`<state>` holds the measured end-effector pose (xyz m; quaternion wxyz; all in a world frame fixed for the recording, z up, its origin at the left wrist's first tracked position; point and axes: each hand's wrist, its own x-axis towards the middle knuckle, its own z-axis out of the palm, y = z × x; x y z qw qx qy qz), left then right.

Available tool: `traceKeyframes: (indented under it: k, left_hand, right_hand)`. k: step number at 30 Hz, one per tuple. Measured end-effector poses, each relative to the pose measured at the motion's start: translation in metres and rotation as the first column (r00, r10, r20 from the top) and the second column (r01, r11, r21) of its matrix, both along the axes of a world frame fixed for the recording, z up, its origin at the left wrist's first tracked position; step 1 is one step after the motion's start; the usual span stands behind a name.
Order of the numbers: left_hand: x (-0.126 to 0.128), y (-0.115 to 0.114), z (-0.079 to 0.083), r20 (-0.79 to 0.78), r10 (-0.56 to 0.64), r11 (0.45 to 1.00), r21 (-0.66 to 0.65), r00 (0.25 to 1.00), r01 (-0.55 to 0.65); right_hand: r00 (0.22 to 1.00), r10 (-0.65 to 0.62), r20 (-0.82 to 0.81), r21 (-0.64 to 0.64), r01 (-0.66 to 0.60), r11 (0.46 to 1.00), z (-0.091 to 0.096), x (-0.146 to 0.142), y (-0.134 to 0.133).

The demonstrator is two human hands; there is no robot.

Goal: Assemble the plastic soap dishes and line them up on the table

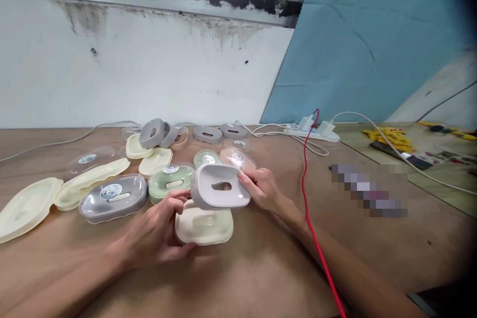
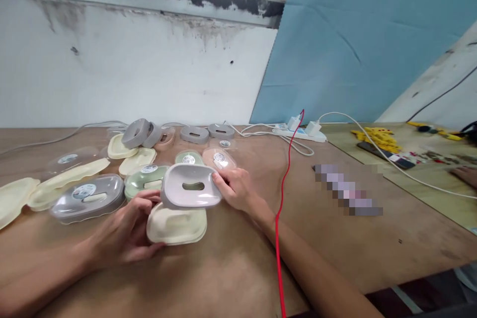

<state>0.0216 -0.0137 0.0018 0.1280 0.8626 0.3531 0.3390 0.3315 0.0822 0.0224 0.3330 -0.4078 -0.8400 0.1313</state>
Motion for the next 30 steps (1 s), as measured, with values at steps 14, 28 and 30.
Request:
traceKeyframes:
  k: [14, 28, 30]
  left_hand:
    - [-0.003, 0.001, -0.007, 0.004, 0.064, 0.997, -0.053, 0.998, -0.064]
    - [-0.003, 0.0, -0.003, -0.113, -0.02, 1.0, 0.017, 0.993, 0.022]
    - [-0.004, 0.001, -0.002, -0.121, -0.042, 0.999, 0.02, 0.992, 0.045]
  right_hand:
    - [0.902, 0.135, 0.409, -0.097, -0.104, 0.99, 0.002, -0.02, -0.016]
    - [0.868, 0.209, 0.451, -0.173, -0.144, 0.974, 0.016, -0.019, -0.024]
    - [0.871, 0.233, 0.432, -0.185, -0.168, 0.968, 0.016, -0.019, -0.024]
